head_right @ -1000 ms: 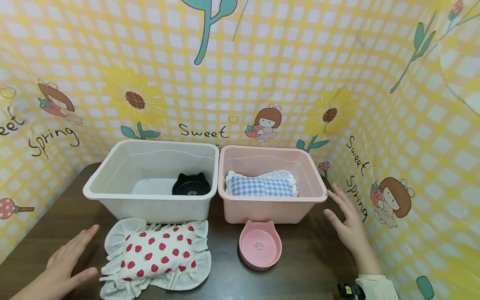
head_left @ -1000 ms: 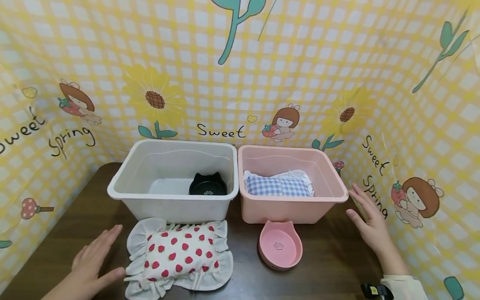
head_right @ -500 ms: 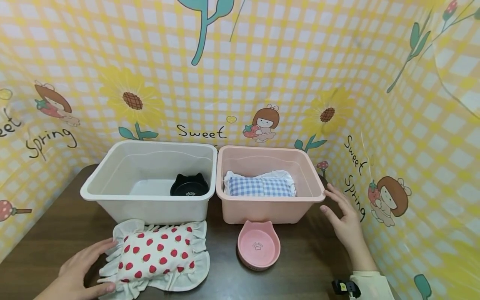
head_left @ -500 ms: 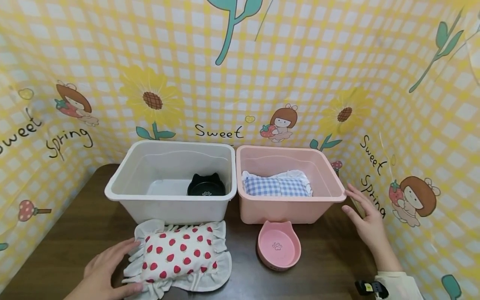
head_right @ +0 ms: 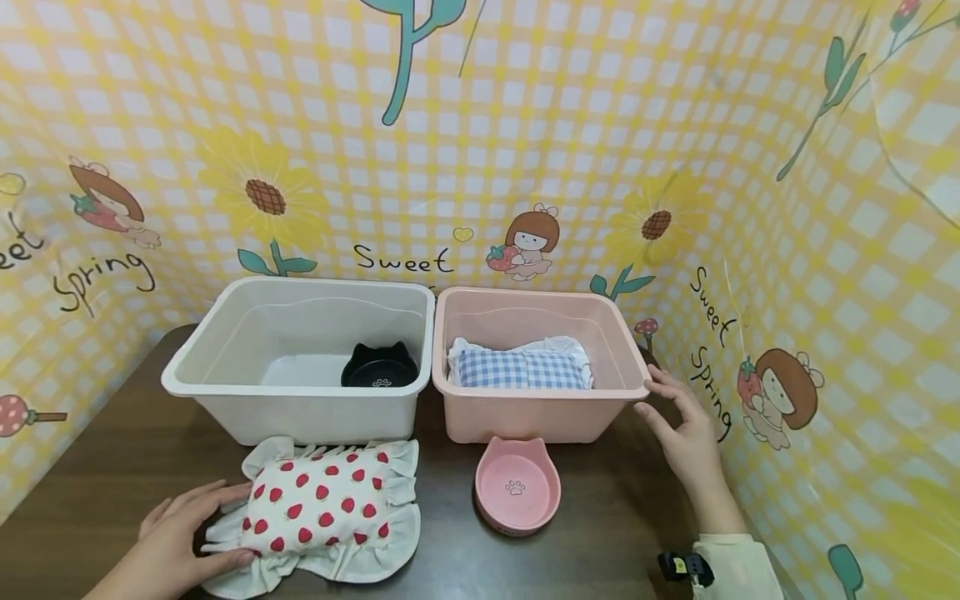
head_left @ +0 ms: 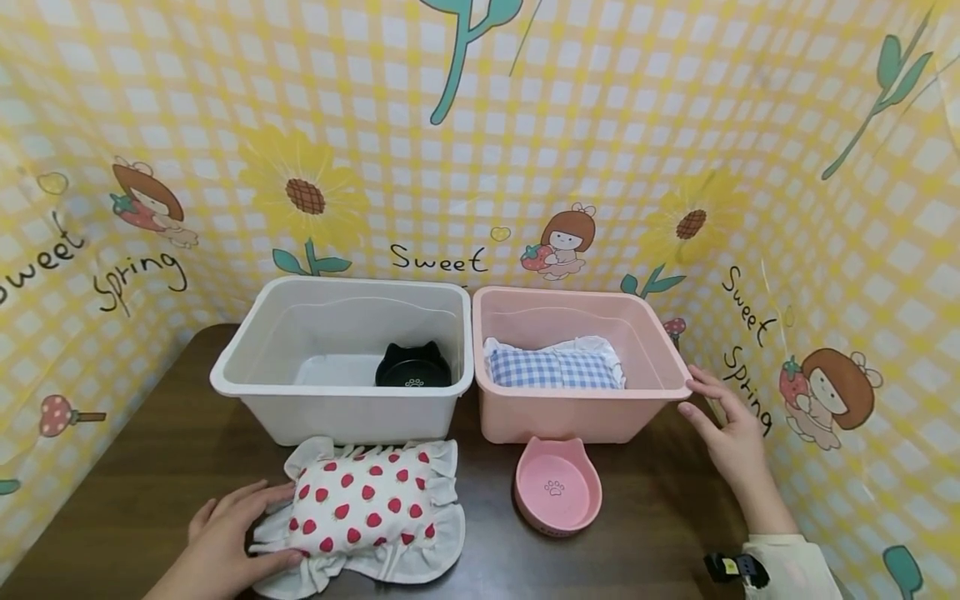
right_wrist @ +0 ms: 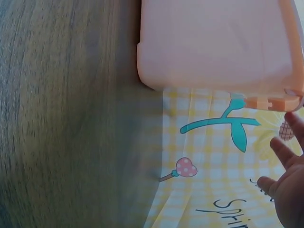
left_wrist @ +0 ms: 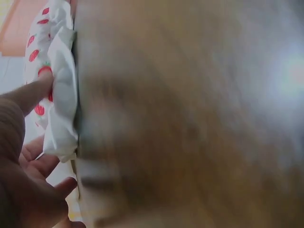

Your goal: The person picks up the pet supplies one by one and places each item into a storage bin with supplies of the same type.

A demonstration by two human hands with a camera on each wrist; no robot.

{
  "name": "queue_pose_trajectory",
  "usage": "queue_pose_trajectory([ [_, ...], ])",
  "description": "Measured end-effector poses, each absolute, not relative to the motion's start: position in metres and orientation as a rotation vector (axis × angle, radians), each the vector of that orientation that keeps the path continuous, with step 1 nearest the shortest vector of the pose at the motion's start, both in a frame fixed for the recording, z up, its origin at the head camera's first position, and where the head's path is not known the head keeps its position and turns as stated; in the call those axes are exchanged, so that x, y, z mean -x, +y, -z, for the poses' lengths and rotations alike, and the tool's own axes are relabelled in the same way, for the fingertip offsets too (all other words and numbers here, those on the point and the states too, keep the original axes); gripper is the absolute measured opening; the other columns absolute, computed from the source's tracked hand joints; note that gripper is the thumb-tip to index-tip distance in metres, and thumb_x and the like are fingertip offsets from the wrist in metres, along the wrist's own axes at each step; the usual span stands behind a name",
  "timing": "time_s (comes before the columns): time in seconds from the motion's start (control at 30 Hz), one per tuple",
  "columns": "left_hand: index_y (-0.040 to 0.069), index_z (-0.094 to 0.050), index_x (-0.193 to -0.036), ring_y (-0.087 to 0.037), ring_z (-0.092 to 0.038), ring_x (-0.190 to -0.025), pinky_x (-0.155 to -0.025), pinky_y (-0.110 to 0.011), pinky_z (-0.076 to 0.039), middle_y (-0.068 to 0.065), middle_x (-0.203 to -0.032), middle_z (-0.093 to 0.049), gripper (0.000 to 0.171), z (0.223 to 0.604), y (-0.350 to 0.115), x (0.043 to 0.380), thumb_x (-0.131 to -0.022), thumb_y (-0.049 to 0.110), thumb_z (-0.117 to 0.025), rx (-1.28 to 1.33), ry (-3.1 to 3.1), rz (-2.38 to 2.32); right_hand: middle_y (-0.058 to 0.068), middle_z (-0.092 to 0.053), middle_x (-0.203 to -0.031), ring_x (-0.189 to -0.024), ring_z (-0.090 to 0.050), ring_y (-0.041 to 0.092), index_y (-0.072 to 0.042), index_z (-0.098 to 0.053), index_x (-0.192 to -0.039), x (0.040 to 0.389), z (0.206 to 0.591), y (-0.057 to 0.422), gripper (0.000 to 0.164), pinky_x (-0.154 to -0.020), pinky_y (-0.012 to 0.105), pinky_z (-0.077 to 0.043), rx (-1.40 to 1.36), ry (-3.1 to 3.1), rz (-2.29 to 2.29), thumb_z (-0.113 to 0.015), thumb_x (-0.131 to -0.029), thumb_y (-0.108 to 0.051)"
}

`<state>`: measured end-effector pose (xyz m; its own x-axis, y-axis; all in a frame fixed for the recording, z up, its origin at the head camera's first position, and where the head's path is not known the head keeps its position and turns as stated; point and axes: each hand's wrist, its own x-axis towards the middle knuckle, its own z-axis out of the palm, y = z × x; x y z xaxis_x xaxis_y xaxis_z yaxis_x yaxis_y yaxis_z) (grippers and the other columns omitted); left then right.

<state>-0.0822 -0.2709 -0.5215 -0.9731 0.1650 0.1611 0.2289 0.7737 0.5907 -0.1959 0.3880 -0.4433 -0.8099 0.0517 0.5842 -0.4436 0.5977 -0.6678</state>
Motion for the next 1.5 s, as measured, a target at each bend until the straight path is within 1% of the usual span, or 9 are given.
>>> queue_pose_trajectory([
  [0.17,0.015,-0.071,-0.124,-0.048,-0.048,-0.126,-0.097,-0.077,-0.012,-0.029,-0.135,-0.06,0.063,0.516,-0.266,0.083,-0.072,0.044,-0.091,0.221,-2.929,0.983,0.012,-0.065,-0.139,-0.13,-0.053,-0.005,-0.002,-0.072,-0.117,0.2,0.442,0.384,0.035,-0.11,0.013,-0.034,-0.265,-2.247,-1.145,-0.08,-0.084,0.005],
  [0.37,0.018,-0.077,-0.108,-0.052,-0.05,-0.126,-0.1,-0.079,-0.012,-0.03,-0.134,-0.061,0.041,0.512,-0.264,0.087,-0.076,0.042,-0.089,0.142,-2.945,1.053,0.014,-0.067,-0.135,-0.127,-0.055,-0.005,-0.002,-0.074,-0.11,0.202,0.438,0.382,0.027,-0.109,0.013,-0.036,-0.262,-2.228,-1.148,-0.08,-0.085,0.004],
  [0.63,0.029,-0.076,-0.081,-0.045,-0.054,-0.124,-0.104,-0.078,-0.015,-0.013,-0.124,-0.072,0.014,0.512,-0.261,0.091,-0.08,0.038,-0.087,0.132,-2.888,1.095,0.012,-0.067,-0.136,-0.135,-0.05,0.0,-0.006,-0.076,-0.106,0.2,0.433,0.384,0.023,-0.108,0.012,-0.034,-0.288,-2.258,-1.113,-0.08,-0.085,0.002],
  [0.7,0.031,-0.075,-0.078,-0.043,-0.056,-0.12,-0.103,-0.072,-0.021,-0.011,-0.121,-0.073,0.014,0.512,-0.26,0.091,-0.08,0.034,-0.088,0.141,-2.855,1.082,0.011,-0.066,-0.137,-0.134,-0.05,0.0,-0.008,-0.077,-0.106,0.201,0.432,0.384,0.02,-0.106,0.011,-0.035,-0.269,-2.28,-1.113,-0.08,-0.087,-0.002],
  [0.8,0.031,-0.074,-0.075,-0.031,-0.061,-0.115,-0.105,-0.044,-0.033,-0.009,-0.119,-0.073,0.016,0.512,-0.257,0.09,-0.079,0.032,-0.089,0.131,-2.819,1.057,0.011,-0.065,-0.138,-0.131,-0.05,-0.002,-0.008,-0.077,-0.107,0.202,0.432,0.384,0.018,-0.104,0.009,-0.035,-0.237,-2.304,-1.135,-0.079,-0.089,-0.006],
  [0.9,0.033,-0.074,-0.074,-0.013,-0.063,-0.109,-0.09,-0.015,-0.037,-0.005,-0.118,-0.073,0.017,0.51,-0.255,0.09,-0.077,0.032,-0.091,0.112,-2.797,1.057,0.013,-0.065,-0.138,-0.129,-0.051,-0.003,-0.005,-0.076,-0.108,0.202,0.432,0.384,0.018,-0.106,0.009,-0.035,-0.224,-2.302,-1.182,-0.078,-0.09,-0.006],
  [0.97,0.033,-0.074,-0.074,-0.002,-0.061,-0.106,-0.085,-0.006,-0.035,-0.004,-0.117,-0.073,0.017,0.507,-0.253,0.089,-0.077,0.032,-0.091,0.105,-2.791,1.078,0.015,-0.064,-0.138,-0.128,-0.052,-0.003,-0.002,-0.075,-0.109,0.201,0.432,0.383,0.019,-0.107,0.01,-0.035,-0.219,-2.292,-1.209,-0.077,-0.09,-0.002],
  [1.2,0.031,-0.074,-0.074,0.009,-0.059,-0.101,-0.086,-0.002,-0.034,-0.001,-0.111,-0.074,0.019,0.49,-0.249,0.085,-0.076,0.025,-0.092,0.133,-2.713,1.15,0.024,-0.062,-0.136,-0.128,-0.053,-0.001,0.008,-0.072,-0.109,0.193,0.423,0.37,0.019,-0.108,0.011,-0.035,-0.223,-2.26,-1.241,-0.074,-0.091,0.004],
  [1.5,0.034,-0.073,-0.076,0.011,-0.06,-0.1,-0.087,-0.004,-0.035,0.006,-0.106,-0.074,0.022,0.445,-0.24,0.076,-0.078,0.02,-0.091,0.269,-2.632,1.178,0.013,-0.065,-0.139,-0.128,-0.053,-0.001,0.004,-0.074,-0.11,0.198,0.432,0.378,0.02,-0.108,0.013,-0.037,-0.164,-2.27,-1.263,-0.076,-0.09,0.0],
])
